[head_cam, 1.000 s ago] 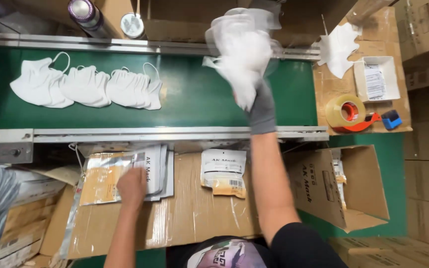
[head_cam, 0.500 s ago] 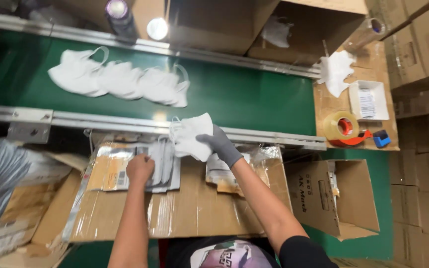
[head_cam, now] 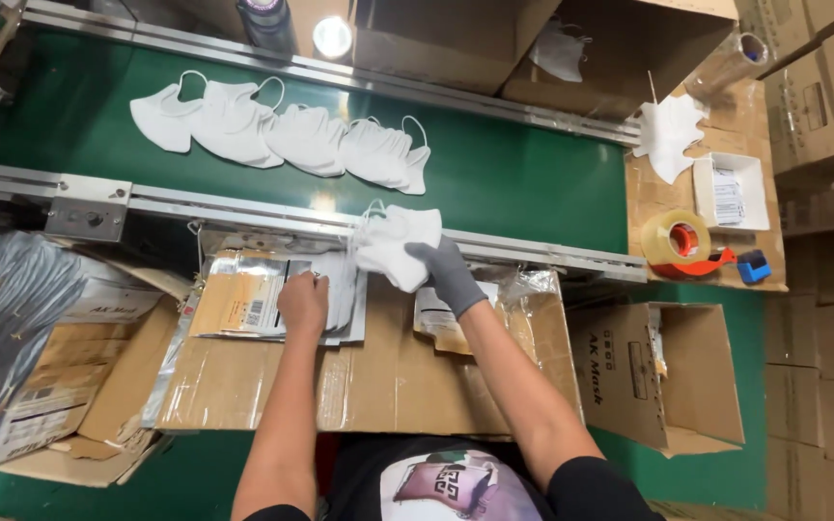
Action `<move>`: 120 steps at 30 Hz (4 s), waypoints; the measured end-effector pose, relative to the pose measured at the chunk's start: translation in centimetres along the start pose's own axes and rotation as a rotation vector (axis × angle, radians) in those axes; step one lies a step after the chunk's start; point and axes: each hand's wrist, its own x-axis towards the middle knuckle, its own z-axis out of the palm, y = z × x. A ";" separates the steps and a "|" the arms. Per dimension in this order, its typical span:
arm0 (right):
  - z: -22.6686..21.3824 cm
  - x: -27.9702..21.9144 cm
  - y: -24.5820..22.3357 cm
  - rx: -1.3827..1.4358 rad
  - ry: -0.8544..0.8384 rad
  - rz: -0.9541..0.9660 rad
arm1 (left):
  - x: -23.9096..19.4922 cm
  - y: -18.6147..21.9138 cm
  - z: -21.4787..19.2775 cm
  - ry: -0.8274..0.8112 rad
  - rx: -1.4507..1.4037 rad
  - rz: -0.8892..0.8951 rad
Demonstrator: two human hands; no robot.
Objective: Packaging white face masks into plastic sleeves and cardboard boxes at a workstation with a conveyor belt, and briefly inspecting a metal thermos.
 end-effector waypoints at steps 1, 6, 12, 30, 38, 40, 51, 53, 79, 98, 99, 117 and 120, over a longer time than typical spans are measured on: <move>0.6 -0.2 0.1 0.002 -0.002 0.002 | -0.1 -0.4 0.3 0.000 0.003 -0.002; 1.1 0.2 1.8 -0.027 0.026 -0.018 | 0.5 -1.4 1.6 0.010 0.062 0.044; -1.2 -0.1 2.7 -0.069 0.035 -0.089 | 2.3 -1.5 1.3 -0.211 0.260 0.140; 4.9 1.7 8.5 0.491 -0.231 0.329 | -4.4 1.8 1.9 0.400 -0.144 0.345; 3.9 -3.0 2.2 -0.773 0.040 -0.195 | -6.1 8.4 -3.0 0.583 -0.329 0.251; 4.6 -5.6 -0.4 -1.258 0.198 -0.308 | -5.9 9.9 -2.0 0.582 -0.248 0.252; -1.3 -9.4 -2.5 -0.052 0.159 -0.598 | -9.5 20.4 -12.0 0.622 -0.379 0.834; -1.9 -9.2 -2.0 -0.101 -0.076 -0.450 | -9.2 19.6 -8.8 0.241 -1.077 0.502; -5.2 -9.6 -3.8 -1.006 -0.201 -0.746 | -9.4 22.2 -11.3 0.160 -0.371 0.727; -16.5 9.6 -9.9 -1.275 0.444 -0.028 | 9.8 14.3 -0.7 0.105 -0.330 0.373; -15.3 12.7 -10.1 -1.420 0.599 0.053 | 12.6 14.9 1.0 0.127 -0.297 0.449; -16.2 20.0 -6.2 0.239 0.260 -0.221 | 15.6 27.7 3.6 0.160 -0.073 0.656; -19.5 19.0 -6.5 -0.092 0.280 -0.258 | 21.1 20.9 0.6 0.217 0.315 0.216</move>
